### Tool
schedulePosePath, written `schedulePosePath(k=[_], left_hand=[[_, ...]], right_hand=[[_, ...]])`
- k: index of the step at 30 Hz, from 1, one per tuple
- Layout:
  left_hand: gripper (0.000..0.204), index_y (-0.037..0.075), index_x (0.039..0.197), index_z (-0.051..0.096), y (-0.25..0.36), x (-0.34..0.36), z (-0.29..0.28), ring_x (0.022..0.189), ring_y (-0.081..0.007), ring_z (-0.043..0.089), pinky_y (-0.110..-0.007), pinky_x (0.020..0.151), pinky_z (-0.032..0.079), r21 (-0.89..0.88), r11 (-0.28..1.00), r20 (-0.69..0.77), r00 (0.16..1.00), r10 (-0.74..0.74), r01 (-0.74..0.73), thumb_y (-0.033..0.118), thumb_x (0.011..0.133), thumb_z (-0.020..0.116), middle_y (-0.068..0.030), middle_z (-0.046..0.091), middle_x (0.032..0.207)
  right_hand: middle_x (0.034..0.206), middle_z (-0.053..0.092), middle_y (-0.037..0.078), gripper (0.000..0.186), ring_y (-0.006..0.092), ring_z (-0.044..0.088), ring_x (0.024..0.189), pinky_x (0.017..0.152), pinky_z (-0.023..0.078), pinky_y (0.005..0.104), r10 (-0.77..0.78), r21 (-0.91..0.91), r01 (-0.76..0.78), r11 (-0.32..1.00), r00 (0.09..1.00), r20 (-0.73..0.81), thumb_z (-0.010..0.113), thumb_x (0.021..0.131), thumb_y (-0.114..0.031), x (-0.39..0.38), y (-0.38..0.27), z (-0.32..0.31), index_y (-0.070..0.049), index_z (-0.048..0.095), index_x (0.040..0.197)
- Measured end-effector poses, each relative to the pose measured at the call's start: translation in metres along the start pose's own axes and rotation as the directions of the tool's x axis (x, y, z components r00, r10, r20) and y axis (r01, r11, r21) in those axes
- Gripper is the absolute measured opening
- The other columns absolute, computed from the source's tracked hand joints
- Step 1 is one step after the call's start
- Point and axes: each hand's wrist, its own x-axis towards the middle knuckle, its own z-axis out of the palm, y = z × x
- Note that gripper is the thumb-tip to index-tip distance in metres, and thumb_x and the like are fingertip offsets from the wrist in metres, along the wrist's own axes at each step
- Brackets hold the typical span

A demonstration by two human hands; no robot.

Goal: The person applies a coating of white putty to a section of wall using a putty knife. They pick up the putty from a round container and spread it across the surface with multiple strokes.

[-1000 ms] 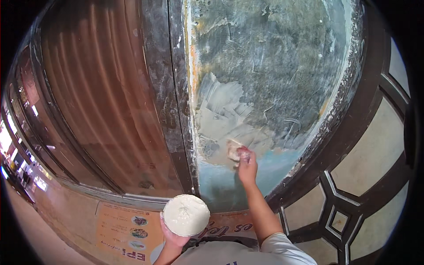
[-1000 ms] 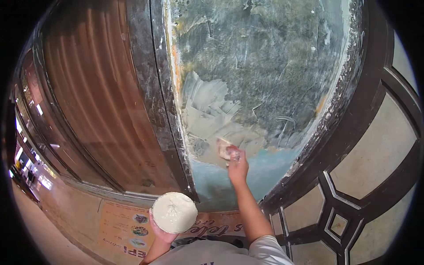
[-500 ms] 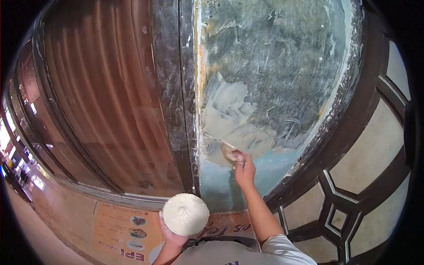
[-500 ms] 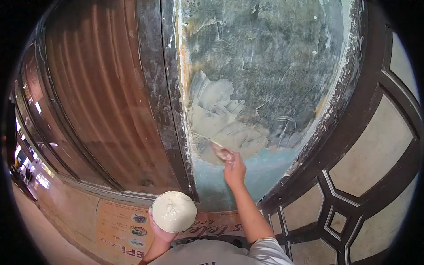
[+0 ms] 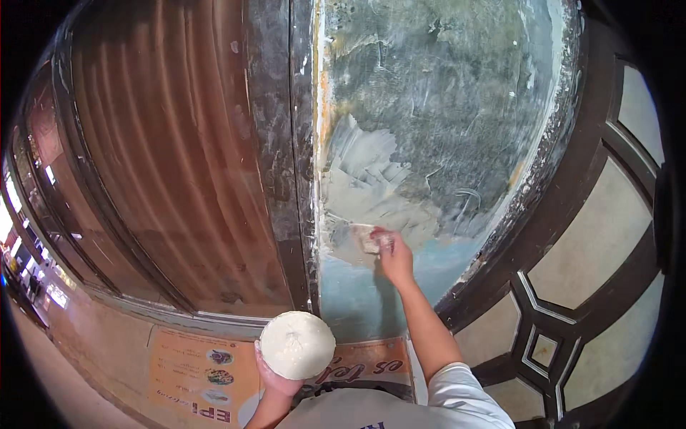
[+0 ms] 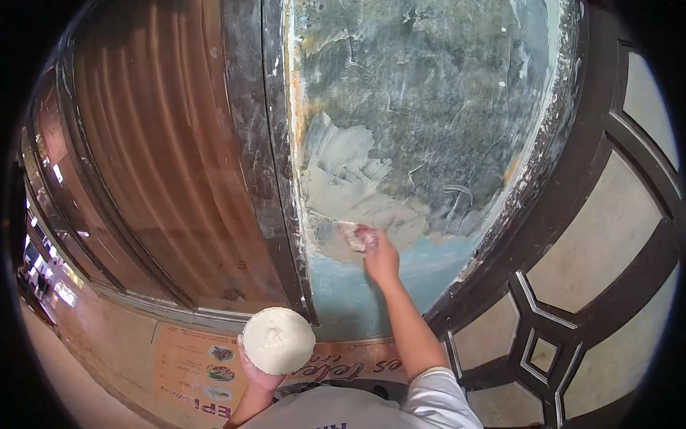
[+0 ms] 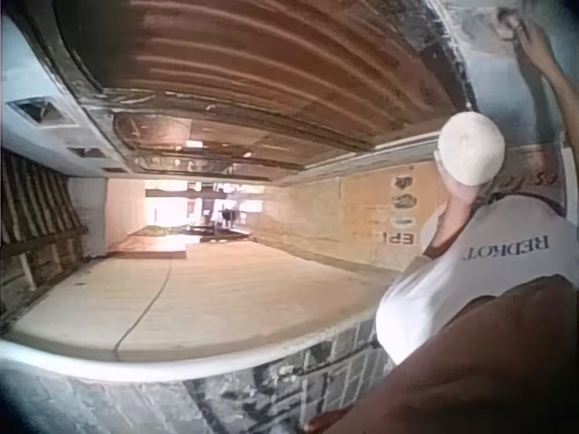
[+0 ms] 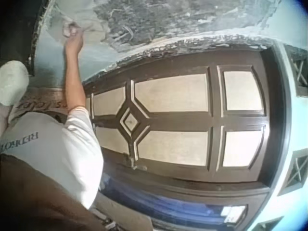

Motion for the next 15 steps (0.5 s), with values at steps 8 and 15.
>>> schedulePosePath(k=[8,15], left_hand=[[0.074,0.021,0.153,0.037,-0.002,-0.009,0.018,0.144,-0.0377,0.033,-0.064,0.115,0.026,0.31,0.947,0.093,0.994,0.062,-0.088,0.068,0.096,0.029,-0.0079,0.033,0.16],[0.075,0.021,0.154,0.036,-0.01,-0.005,0.022,0.146,-0.0391,0.03,-0.065,0.115,0.025,-0.21,0.974,0.029,0.997,-0.077,0.081,0.068,0.094,0.036,-0.0091,0.03,0.161]], right_hand=[[0.111,0.067,0.009,0.03,0.0183,0.067,0.09,0.072,0.053,0.0275,0.293,0.56,-0.183,0.808,0.949,-0.112,0.05,0.105,-0.022,0.001,0.008,-0.024,-0.007,0.054,0.131],[0.11,0.068,0.006,0.025,0.0224,0.068,0.086,0.076,0.053,0.035,0.217,0.359,-0.168,0.918,0.971,-0.101,0.052,0.103,-0.018,0.011,0.061,-0.031,-0.006,0.057,0.125]])
